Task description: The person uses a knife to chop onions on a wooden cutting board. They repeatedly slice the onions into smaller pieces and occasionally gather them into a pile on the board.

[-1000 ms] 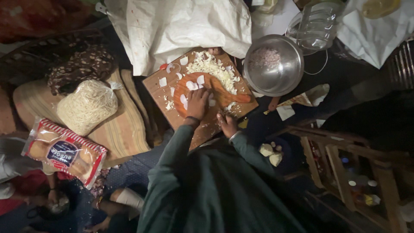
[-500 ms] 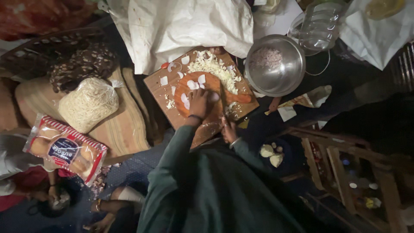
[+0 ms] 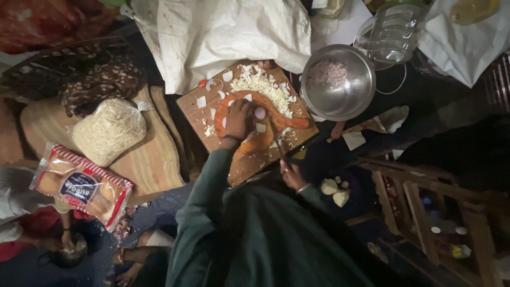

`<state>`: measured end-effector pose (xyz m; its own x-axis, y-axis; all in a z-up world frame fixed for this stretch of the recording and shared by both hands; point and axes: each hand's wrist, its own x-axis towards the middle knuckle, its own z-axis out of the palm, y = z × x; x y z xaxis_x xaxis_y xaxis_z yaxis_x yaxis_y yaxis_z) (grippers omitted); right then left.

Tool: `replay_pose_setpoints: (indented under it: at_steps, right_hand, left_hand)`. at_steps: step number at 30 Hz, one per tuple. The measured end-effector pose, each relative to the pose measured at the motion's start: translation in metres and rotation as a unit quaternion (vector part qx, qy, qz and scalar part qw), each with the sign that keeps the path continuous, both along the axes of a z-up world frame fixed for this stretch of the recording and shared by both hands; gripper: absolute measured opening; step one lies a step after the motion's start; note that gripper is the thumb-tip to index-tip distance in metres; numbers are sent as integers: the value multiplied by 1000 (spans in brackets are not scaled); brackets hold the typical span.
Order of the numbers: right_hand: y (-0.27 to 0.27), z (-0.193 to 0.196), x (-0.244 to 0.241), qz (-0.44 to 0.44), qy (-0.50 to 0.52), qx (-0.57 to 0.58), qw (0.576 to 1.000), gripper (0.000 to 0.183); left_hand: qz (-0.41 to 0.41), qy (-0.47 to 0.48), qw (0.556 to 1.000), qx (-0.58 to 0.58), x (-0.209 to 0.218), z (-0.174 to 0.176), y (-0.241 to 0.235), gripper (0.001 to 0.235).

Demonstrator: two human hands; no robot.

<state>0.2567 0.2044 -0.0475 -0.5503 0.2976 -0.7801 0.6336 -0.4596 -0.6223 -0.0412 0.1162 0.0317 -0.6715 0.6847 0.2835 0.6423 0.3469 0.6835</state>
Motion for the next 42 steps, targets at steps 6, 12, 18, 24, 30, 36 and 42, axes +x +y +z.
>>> replay_pose_setpoints:
  at_steps: [6, 12, 18, 24, 30, 36, 42]
  right_hand:
    - [-4, -4, 1, 136, 166, 194, 957, 43]
    - [2, 12, 25, 10, 151, 152, 977, 47]
    - [16, -1, -1, 17, 99, 167, 981, 42]
    - [23, -5, -54, 92, 141, 343, 924, 47]
    - [43, -8, -79, 150, 105, 332, 925, 55]
    - [36, -9, -69, 100, 277, 421, 858, 51]
    - [34, -4, -44, 168, 32, 327, 930, 51]
  left_hand:
    - [-121, 26, 983, -137, -21, -10, 13, 41]
    - [-134, -14, 982, -129, -19, -20, 17, 27]
    - [-94, 44, 984, -144, 8, 14, 16, 22]
    - [-162, 52, 981, -98, 25, -11, 7, 33]
    - [-141, 45, 986, -74, 24, -49, 20, 22]
    - [-167, 57, 979, -102, 16, -62, 19, 22]
    - [-164, 46, 981, -95, 15, -55, 19, 18]
